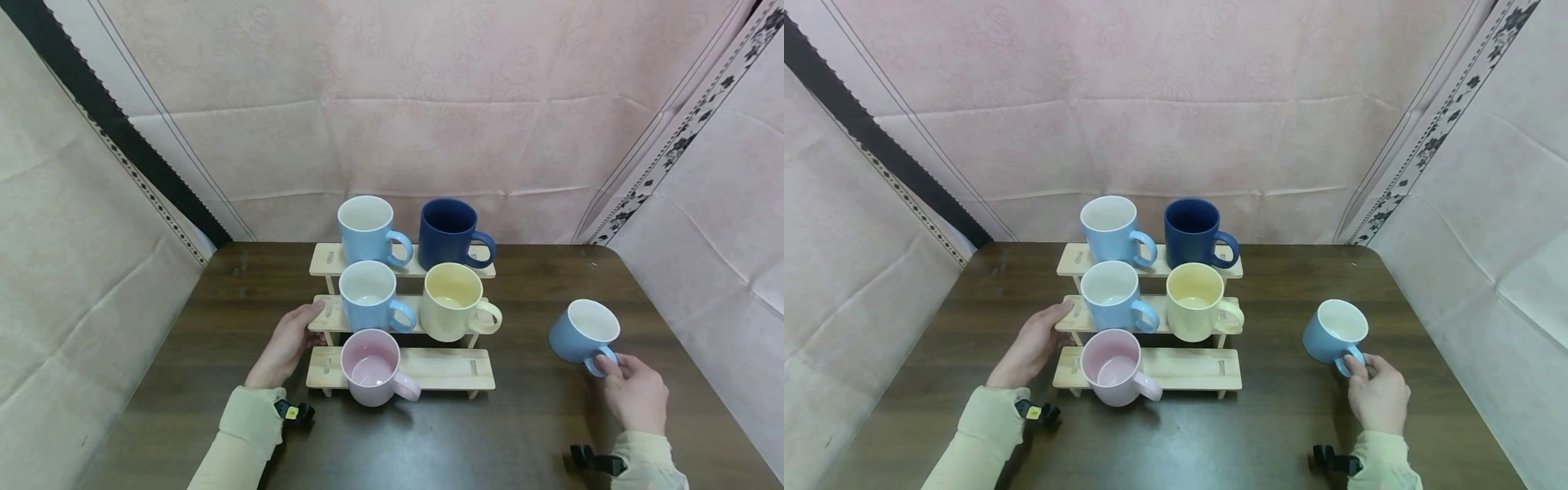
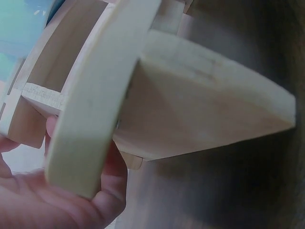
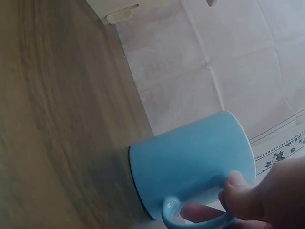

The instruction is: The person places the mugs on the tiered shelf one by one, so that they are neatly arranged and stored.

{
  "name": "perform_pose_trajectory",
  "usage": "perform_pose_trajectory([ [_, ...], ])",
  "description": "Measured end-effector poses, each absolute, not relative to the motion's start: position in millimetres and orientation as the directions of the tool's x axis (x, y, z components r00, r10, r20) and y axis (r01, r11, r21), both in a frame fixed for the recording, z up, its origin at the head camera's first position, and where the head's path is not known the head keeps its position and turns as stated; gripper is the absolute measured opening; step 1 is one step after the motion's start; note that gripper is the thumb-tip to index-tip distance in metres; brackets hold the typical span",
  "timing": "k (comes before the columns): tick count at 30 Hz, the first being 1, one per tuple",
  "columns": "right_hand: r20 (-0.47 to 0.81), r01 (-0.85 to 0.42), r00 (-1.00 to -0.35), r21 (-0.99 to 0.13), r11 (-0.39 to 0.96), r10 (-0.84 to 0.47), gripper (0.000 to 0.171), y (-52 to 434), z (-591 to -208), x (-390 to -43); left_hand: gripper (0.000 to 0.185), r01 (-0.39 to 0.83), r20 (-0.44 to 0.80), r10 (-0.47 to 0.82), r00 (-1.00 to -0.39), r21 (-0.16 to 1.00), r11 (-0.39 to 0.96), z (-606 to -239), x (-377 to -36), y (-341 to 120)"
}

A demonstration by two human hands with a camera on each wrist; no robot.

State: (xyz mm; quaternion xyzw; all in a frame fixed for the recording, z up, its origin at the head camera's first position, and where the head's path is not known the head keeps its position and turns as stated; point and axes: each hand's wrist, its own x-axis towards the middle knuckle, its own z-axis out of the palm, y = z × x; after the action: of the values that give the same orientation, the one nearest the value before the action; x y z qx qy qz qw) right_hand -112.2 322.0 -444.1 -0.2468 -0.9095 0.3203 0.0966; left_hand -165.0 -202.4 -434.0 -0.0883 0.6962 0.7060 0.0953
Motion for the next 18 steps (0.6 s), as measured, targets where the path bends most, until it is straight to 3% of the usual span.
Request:
perform_pose_trajectory([
  [18, 0.055, 0.321, -0.888, -0.637, 0.701, 0.457, 0.041, 307.7, -420.2, -80.5, 0.054, -0.263, -0.262, 0.015, -0.965, 0.965, -0.019, -434.3, -165.4, -203.1],
])
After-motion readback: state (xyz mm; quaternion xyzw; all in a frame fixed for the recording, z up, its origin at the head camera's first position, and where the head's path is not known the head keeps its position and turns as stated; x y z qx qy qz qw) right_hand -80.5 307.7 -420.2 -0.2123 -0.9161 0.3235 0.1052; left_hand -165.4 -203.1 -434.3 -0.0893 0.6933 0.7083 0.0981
